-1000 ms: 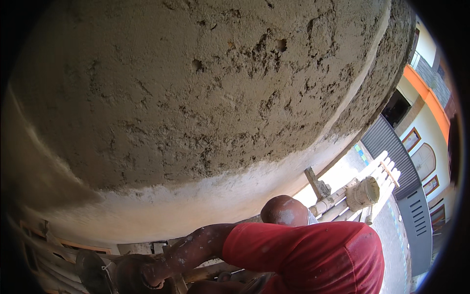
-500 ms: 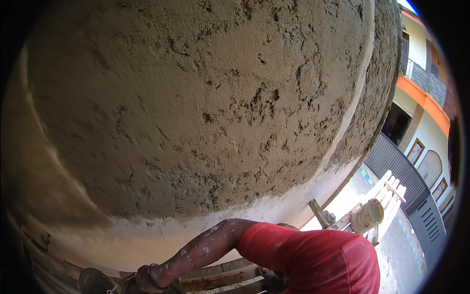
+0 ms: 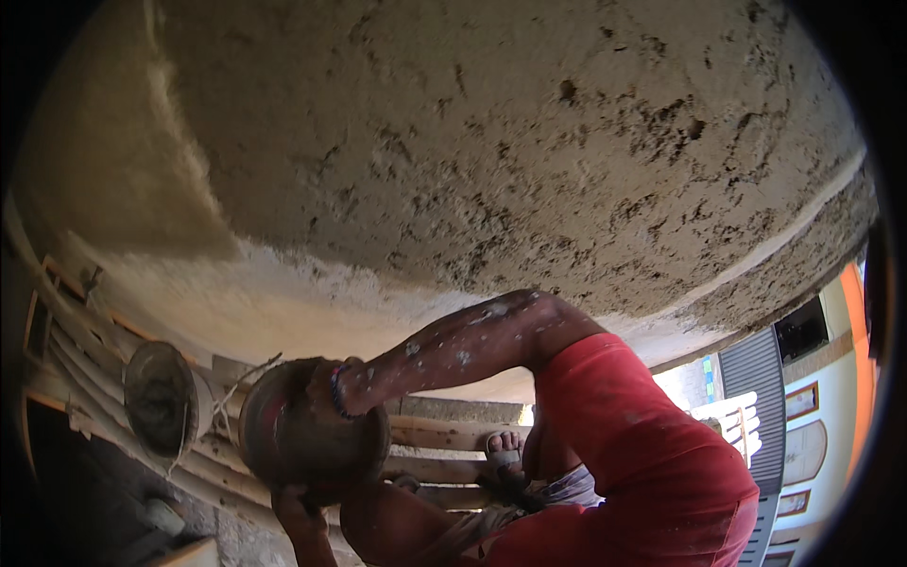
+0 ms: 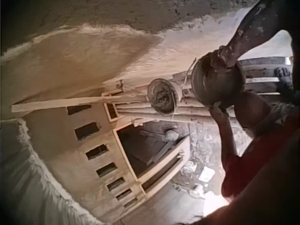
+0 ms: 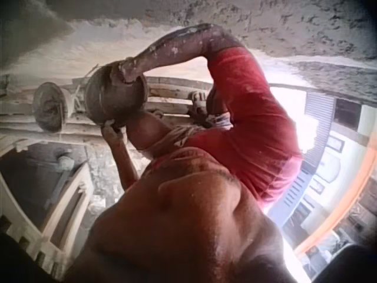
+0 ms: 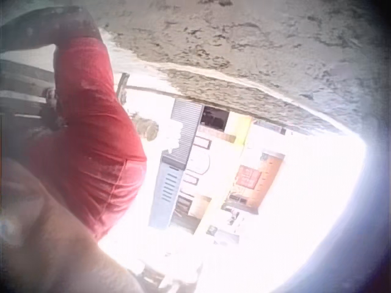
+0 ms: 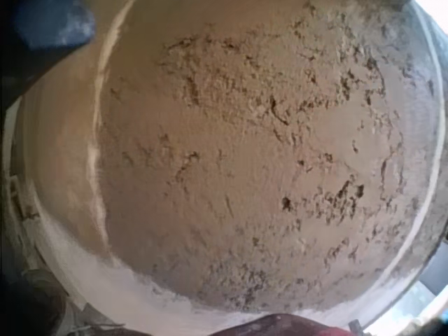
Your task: The person applies mortar from a bucket onto a wall using a trowel and smooths the surface. They pick up mortar with the trowel, press it against the wall, and spread it across the surface.
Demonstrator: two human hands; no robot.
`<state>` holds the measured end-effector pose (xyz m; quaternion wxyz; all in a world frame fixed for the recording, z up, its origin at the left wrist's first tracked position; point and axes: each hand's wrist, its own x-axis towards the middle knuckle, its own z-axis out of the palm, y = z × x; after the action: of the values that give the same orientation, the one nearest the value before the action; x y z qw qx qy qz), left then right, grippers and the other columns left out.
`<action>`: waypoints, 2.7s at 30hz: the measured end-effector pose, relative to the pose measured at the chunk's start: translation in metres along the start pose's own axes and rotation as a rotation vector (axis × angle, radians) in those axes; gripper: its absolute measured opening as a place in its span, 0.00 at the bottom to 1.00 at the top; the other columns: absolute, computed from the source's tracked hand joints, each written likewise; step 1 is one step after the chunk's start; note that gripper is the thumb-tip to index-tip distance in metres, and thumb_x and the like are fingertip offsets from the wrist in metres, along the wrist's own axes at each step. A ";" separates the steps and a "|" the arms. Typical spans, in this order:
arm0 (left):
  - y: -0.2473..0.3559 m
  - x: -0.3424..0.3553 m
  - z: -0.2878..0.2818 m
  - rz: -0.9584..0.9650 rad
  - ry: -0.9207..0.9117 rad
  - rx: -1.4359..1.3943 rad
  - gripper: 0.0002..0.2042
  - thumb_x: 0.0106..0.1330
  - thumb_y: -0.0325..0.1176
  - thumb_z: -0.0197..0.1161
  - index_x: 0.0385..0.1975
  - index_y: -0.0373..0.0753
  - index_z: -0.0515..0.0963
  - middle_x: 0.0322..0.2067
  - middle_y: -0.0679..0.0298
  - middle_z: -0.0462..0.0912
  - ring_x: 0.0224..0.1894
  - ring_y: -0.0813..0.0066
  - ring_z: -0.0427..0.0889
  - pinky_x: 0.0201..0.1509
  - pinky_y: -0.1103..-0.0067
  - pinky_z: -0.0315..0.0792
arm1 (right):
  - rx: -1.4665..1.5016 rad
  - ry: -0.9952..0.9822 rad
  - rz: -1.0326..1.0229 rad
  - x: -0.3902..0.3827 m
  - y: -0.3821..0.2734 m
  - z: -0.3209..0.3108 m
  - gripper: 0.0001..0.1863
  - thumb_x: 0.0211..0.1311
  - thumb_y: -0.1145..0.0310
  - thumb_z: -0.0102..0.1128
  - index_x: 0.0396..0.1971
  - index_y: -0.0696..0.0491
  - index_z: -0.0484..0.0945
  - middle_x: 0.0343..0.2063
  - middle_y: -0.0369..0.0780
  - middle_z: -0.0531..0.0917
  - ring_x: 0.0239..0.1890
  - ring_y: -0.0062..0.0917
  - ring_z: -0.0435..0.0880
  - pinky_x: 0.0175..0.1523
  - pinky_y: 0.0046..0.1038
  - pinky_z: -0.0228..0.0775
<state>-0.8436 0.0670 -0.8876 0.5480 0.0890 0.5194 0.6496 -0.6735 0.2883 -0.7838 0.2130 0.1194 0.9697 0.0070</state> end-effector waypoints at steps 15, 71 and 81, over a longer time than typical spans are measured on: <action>-0.004 -0.053 0.093 0.118 0.159 0.076 0.15 0.49 0.24 0.57 0.39 0.32 0.74 0.37 0.61 0.77 0.37 0.72 0.77 0.38 0.80 0.74 | 0.578 -0.240 0.126 -0.070 -0.006 0.024 0.19 0.58 0.62 0.51 0.45 0.58 0.78 0.42 0.54 0.81 0.46 0.46 0.81 0.51 0.40 0.74; -0.017 -0.013 0.061 0.152 0.255 0.082 0.13 0.48 0.19 0.55 0.36 0.35 0.71 0.30 0.64 0.74 0.27 0.74 0.72 0.30 0.77 0.69 | -0.026 -0.036 -0.093 -0.047 -0.015 0.015 0.14 0.54 0.64 0.53 0.38 0.55 0.77 0.37 0.48 0.80 0.42 0.41 0.83 0.41 0.43 0.79; 0.013 -0.049 0.104 -0.005 0.384 0.081 0.21 0.51 0.22 0.56 0.49 0.33 0.70 0.28 0.64 0.76 0.28 0.76 0.76 0.31 0.78 0.74 | -0.239 0.277 -0.065 -0.054 0.001 0.013 0.22 0.58 0.69 0.48 0.53 0.57 0.72 0.29 0.49 0.83 0.31 0.38 0.84 0.35 0.39 0.77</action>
<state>-0.7616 0.0898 -0.8093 0.4365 -0.0160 0.6404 0.6317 -0.6206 0.2757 -0.7731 0.0904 0.0599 0.9853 0.1317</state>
